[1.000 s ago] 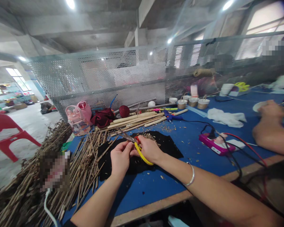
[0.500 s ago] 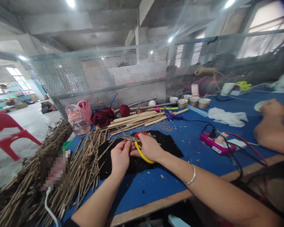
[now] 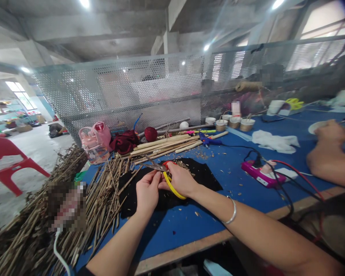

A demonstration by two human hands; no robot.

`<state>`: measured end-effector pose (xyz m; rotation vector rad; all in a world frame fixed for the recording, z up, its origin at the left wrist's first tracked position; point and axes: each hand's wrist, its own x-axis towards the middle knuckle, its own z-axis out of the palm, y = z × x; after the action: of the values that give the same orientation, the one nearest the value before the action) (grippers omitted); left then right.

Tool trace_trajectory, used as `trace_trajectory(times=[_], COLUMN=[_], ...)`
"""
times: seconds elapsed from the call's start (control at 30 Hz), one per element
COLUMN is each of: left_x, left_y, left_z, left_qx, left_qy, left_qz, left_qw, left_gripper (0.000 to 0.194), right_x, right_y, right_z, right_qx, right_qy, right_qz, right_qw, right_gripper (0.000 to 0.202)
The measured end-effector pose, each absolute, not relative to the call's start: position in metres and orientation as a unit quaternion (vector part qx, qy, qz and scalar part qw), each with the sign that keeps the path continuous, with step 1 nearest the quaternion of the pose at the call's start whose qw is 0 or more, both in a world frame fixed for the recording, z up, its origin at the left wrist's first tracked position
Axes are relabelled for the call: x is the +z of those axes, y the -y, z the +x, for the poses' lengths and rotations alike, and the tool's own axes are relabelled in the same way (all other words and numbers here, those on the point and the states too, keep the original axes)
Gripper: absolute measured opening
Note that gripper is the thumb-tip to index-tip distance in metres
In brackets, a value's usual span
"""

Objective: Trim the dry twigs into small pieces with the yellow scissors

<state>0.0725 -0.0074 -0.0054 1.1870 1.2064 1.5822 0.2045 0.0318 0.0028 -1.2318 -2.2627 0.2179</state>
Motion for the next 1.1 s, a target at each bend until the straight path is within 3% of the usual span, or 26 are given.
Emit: trace_trajectory(times=[0.53, 1.1], left_x=[-0.0055, -0.0061], left_y=[0.0061, 0.0071], left_z=[0.0713, 0.0706], left_qx=[0.631, 0.593], left_qy=[-0.448, -0.46], left_qz=[0.477, 0.525], left_qw=[0.417, 0.402], left_gripper=[0.034, 0.031], right_x=[0.0063, 0.0051], right_y=[-0.0341, -0.0379], right_z=[0.2058, 0.2093], right_qx=[0.065, 0.022], right_qy=[0.833, 0.857], right_qz=[-0.499, -0.45], right_qw=[0.228, 0.251], right_gripper=[0.051, 0.058])
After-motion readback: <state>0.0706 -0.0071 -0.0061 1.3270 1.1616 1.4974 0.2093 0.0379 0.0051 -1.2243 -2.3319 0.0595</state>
